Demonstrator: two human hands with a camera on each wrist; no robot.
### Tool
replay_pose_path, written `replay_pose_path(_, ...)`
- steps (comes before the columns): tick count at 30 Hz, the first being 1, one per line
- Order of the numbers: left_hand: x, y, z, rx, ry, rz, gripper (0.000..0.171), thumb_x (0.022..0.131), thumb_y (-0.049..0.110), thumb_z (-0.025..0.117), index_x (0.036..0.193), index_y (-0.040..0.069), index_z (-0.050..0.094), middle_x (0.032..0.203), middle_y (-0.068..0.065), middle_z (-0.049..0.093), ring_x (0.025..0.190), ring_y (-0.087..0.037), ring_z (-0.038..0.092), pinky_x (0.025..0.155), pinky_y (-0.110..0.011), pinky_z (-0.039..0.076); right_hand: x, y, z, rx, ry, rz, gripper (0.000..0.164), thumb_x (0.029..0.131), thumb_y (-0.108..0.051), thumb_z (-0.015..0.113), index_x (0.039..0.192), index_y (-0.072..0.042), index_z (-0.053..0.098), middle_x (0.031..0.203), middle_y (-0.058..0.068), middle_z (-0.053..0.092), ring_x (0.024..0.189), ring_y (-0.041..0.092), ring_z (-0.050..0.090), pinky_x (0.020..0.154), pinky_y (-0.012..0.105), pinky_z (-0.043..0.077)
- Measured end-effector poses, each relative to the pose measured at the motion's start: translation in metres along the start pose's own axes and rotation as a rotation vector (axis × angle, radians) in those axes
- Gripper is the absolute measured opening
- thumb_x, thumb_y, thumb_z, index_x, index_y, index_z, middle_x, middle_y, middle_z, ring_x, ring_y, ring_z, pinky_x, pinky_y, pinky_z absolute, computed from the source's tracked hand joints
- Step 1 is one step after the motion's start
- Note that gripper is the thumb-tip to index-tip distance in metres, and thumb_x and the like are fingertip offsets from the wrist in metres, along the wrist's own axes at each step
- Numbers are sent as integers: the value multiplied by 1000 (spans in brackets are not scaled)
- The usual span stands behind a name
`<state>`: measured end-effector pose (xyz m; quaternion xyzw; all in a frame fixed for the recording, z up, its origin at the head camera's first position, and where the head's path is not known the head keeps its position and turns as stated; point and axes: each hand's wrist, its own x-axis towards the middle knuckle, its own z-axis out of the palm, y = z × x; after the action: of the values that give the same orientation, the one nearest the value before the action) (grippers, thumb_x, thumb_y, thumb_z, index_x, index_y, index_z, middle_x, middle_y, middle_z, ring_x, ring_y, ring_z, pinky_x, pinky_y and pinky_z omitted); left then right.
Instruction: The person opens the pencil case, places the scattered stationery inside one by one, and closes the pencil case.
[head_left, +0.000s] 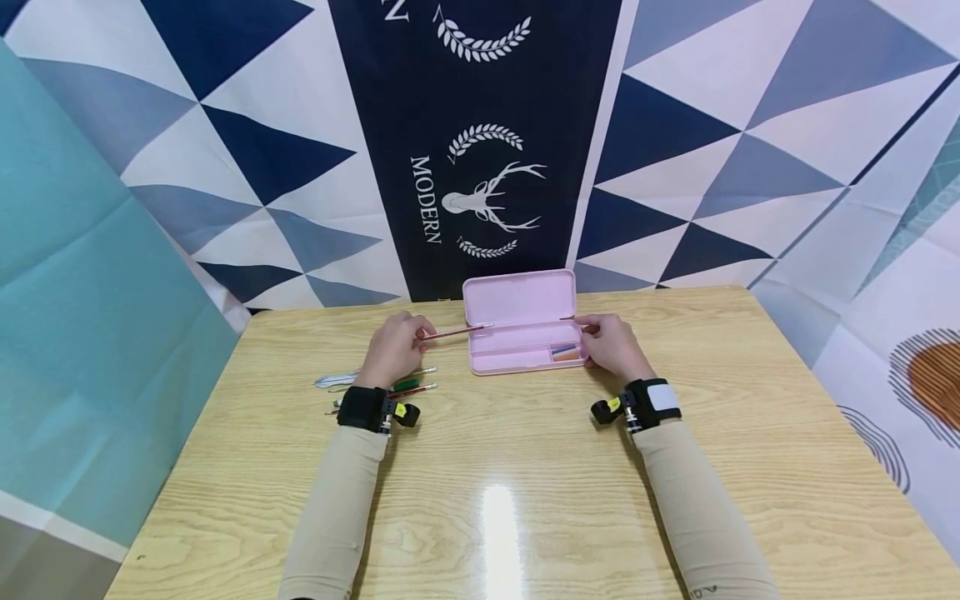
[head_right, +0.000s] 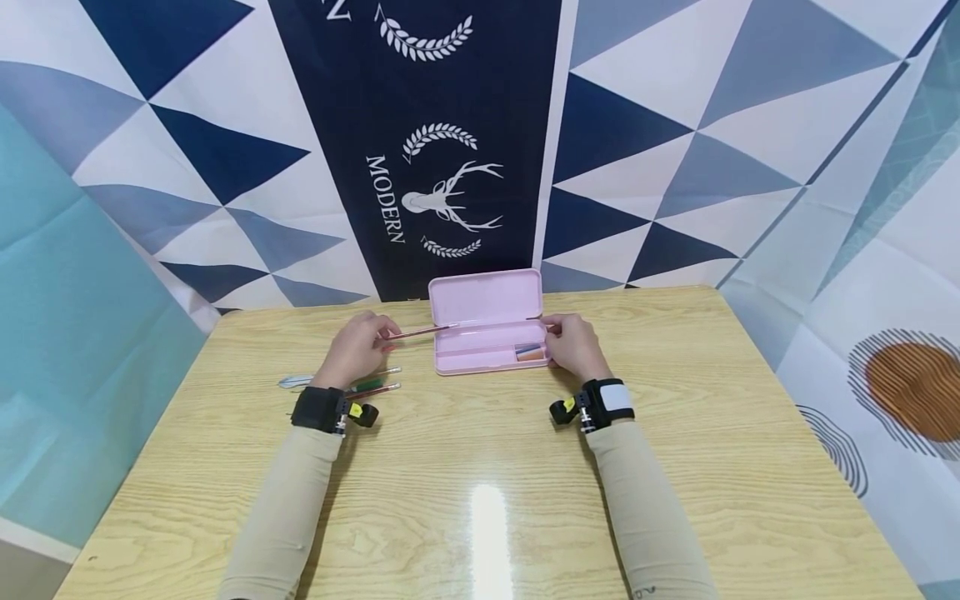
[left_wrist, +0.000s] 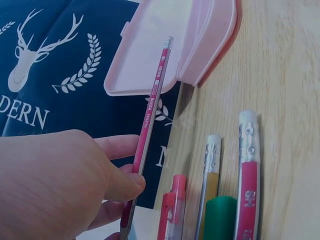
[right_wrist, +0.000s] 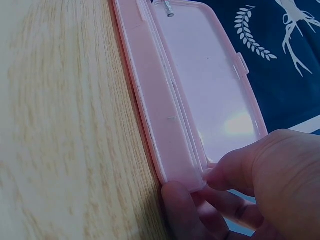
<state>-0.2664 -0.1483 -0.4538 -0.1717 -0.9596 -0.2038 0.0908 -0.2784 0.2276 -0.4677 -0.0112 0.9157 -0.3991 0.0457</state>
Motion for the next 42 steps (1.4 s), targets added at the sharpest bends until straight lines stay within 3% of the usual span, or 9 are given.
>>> replay_pose_path(25, 19, 29, 9, 48, -44, 4, 37, 81, -8, 62, 107, 16, 74, 97, -5, 65, 94, -24, 58, 78, -42, 53, -1, -2, -1, -14, -8, -6, 40, 97, -9, 56, 137, -4, 60, 100, 22, 67, 59, 16, 64, 52, 25, 56)
replay_pose_path(33, 25, 37, 14, 48, -58, 29, 37, 81, -7, 61, 107, 16, 73, 96, -5, 64, 93, -25, 58, 75, -42, 52, -1, -1, 0, -9, -6, 10, 40, 100, -10, 50, 139, -5, 59, 93, 21, 66, 60, 17, 64, 53, 26, 55)
replay_pose_path(42, 30, 48, 18, 65, -95, 34, 34, 82, -5, 65, 106, 16, 74, 95, -4, 63, 90, -23, 55, 77, -38, 50, 0, 0, 1, 20, -4, -10, 42, 97, -6, 51, 138, -4, 59, 109, 22, 68, 59, 17, 64, 52, 26, 57)
